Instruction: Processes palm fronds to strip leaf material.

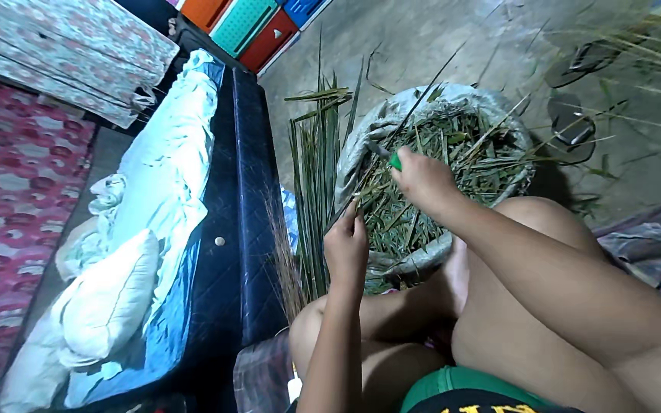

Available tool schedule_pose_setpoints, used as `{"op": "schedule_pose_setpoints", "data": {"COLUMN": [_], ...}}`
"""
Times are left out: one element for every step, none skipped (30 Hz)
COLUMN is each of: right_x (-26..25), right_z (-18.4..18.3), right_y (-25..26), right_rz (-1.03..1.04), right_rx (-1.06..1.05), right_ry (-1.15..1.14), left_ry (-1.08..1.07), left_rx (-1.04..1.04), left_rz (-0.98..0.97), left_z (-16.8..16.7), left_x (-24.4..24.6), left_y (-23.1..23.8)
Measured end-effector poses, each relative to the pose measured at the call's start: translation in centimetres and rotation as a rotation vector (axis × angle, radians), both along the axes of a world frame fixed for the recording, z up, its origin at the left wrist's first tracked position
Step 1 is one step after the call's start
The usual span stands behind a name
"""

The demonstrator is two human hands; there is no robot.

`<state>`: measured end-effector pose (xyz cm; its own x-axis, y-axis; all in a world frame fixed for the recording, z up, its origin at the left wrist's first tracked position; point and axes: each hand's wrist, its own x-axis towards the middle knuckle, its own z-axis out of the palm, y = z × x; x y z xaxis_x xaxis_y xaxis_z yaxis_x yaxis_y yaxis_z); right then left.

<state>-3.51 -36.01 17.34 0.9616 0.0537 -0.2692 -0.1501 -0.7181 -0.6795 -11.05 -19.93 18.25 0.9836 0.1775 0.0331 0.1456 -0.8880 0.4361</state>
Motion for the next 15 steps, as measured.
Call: {"op": "schedule_pose_setpoints", "data": {"right_x": [-0.6, -1.5, -2.6, -3.5, -4.2, -4.5, -4.7, -4.5, -4.0, -3.3, -2.4, -1.4, -0.5, 0.1, 0.3], "right_z": [0.1, 0.3, 0.3, 0.5, 0.9, 1.1, 1.1, 1.0, 0.7, 0.3, -0.1, -0.4, -0.6, -0.6, -0.5], "right_y": [0.0, 0.2, 0.7, 1.1, 1.6, 1.9, 2.1, 2.1, 2.0, 1.7, 1.3, 0.8, 0.2, -0.3, -0.6], "right_rz": [0.019, 0.063, 0.131, 0.217, 0.303, 0.367, 0.392, 0.384, 0.347, 0.290, 0.222, 0.161, 0.107, 0.062, 0.034], "right_rx": [0.041, 0.098, 0.148, 0.177, 0.187, 0.179, 0.160, 0.137, 0.118, 0.102, 0.090, 0.075, 0.073, 0.086, 0.104], "right_ry": [-0.005, -0.002, 0.012, 0.054, 0.106, 0.142, 0.154, 0.149, 0.129, 0.108, 0.085, 0.070, 0.067, 0.060, 0.048], "left_ry": [-0.001, -0.001, 0.000, -0.001, -0.007, -0.025, -0.048, -0.063, -0.077, -0.098, -0.110, -0.115, -0.114, -0.119, -0.122], "left_rx": [0.003, 0.007, 0.016, 0.024, 0.034, 0.047, 0.062, 0.068, 0.073, 0.083, 0.087, 0.085, 0.084, 0.082, 0.079], "left_rz": [-0.002, -0.002, -0.005, -0.011, -0.018, -0.024, -0.032, -0.043, -0.054, -0.063, -0.068, -0.068, -0.065, -0.063, -0.063], "left_z": [0.0, 0.0, 0.0, 0.0, 0.0, -0.1, -0.4, -0.5, -0.6, -0.8, -0.8, -0.8, -0.8, -0.7, -0.7], "left_x": [0.1, 0.1, 0.2, 0.2, 0.1, 0.1, 0.0, -0.1, -0.2, -0.2, -0.2, -0.2, -0.2, -0.3, -0.3], "left_y": [0.0, 0.0, 0.0, 0.0, 0.0, 0.0, 0.0, 0.0, 0.1, 0.2, 0.3, 0.3, 0.3, 0.4, 0.4]}}
